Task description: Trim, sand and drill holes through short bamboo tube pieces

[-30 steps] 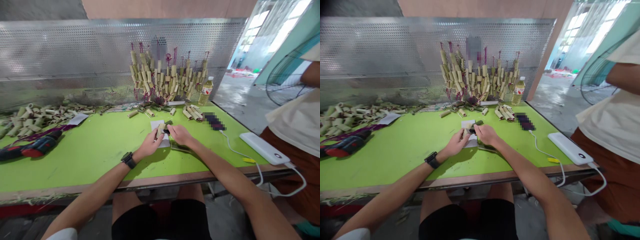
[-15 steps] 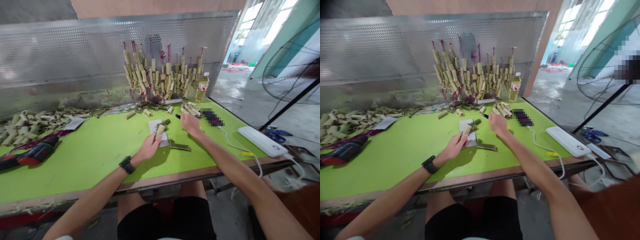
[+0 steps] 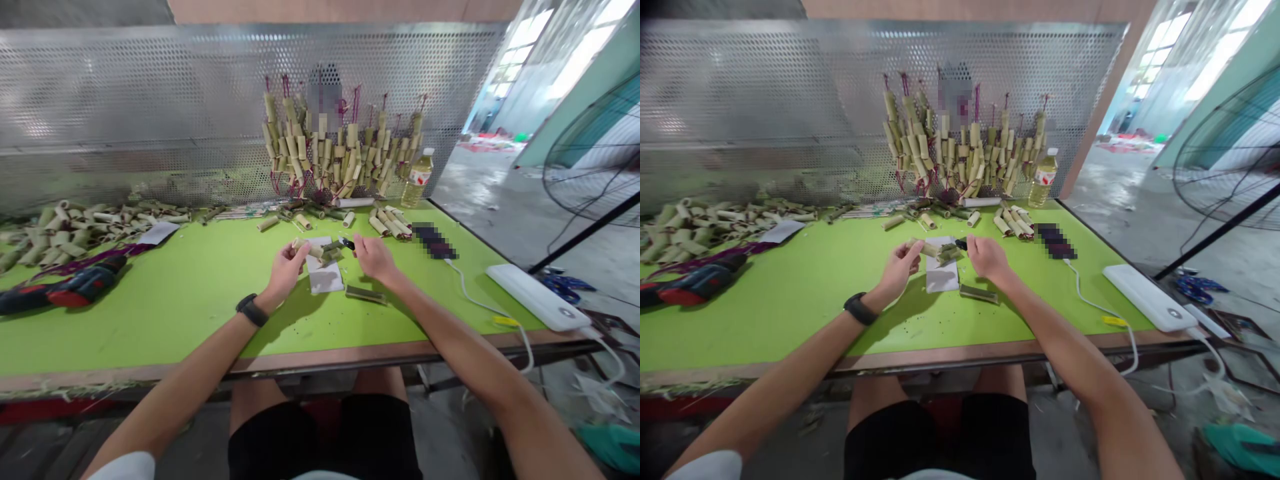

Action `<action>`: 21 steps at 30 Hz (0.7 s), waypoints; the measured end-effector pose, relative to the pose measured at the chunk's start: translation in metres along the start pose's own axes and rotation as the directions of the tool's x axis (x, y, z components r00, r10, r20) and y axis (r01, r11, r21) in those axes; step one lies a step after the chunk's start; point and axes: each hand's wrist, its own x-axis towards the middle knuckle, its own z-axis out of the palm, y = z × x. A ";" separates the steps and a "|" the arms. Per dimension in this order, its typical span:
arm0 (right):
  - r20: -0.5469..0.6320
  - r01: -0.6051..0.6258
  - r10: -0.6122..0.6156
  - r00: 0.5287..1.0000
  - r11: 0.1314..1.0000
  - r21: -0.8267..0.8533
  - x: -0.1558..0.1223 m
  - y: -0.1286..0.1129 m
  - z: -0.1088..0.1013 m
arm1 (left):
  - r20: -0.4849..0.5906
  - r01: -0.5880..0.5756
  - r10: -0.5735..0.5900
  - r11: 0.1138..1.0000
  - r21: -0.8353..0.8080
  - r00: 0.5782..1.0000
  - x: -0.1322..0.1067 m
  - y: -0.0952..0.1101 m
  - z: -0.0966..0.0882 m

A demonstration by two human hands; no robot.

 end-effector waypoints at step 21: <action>0.274 0.129 -0.123 0.954 0.992 -0.004 -0.013 -0.019 0.012 | 0.470 0.340 -0.205 0.914 -0.222 0.859 -0.011 -0.003 0.008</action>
